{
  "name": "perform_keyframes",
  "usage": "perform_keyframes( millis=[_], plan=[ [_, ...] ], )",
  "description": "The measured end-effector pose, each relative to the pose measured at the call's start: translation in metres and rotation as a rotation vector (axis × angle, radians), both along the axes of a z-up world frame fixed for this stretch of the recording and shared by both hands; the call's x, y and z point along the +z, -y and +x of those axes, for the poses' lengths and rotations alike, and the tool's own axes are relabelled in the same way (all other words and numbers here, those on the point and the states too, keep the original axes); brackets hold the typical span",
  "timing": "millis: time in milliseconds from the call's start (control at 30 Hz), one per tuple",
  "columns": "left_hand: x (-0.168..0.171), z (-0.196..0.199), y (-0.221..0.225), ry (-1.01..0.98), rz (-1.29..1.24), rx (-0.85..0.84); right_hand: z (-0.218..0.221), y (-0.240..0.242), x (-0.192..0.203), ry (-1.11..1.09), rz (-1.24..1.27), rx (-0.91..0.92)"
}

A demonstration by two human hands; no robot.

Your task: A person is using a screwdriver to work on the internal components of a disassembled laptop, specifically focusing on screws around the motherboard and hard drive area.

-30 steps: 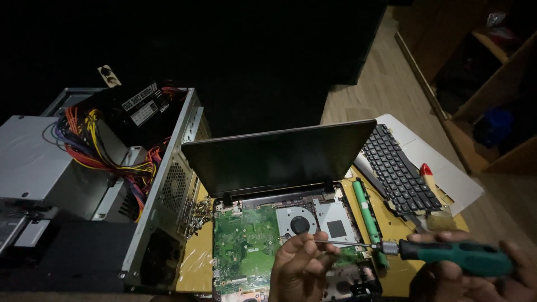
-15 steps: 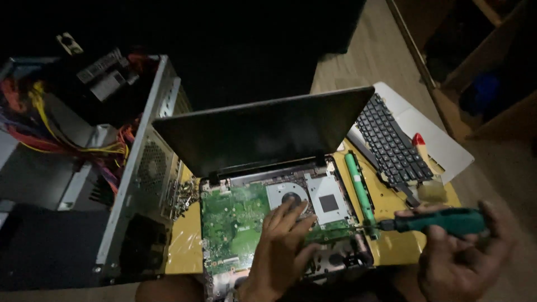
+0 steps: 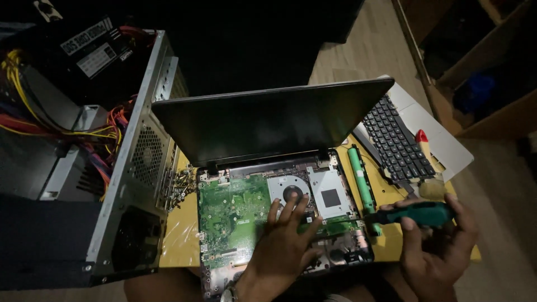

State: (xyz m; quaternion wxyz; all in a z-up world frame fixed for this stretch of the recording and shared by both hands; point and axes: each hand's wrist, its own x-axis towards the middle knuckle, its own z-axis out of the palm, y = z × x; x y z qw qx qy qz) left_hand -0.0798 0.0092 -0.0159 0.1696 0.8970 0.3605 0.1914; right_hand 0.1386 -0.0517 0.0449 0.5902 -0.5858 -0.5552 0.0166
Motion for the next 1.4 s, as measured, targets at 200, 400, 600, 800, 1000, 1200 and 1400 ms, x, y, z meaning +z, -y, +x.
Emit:
perform_keyframes(
  millis=[200,400,600,800,1000,1200,1400],
  plan=[
    [-0.003,0.001,-0.001,-0.062,-0.017,-0.019,-0.001,0.003,0.002,0.089,-0.127,-0.082],
    [-0.005,0.002,-0.001,-0.11,-0.037,-0.01,0.005,-0.003,-0.002,0.143,-0.043,0.033],
    [-0.018,0.004,-0.002,-0.104,-0.023,-0.026,0.001,-0.005,0.003,0.199,-0.055,0.047],
    [-0.026,0.006,-0.001,-0.063,0.028,-0.03,-0.002,-0.006,0.004,0.101,-0.022,0.137],
    [-0.015,0.006,-0.001,-0.11,-0.05,-0.042,-0.003,-0.006,0.008,0.115,-0.043,0.148],
    [-0.001,0.004,0.003,0.001,-0.044,-0.084,0.0,-0.003,0.004,0.162,-0.031,0.085],
    [-0.004,0.004,0.005,0.037,0.014,-0.064,-0.003,-0.004,0.009,0.145,-0.037,0.147]
  ],
)
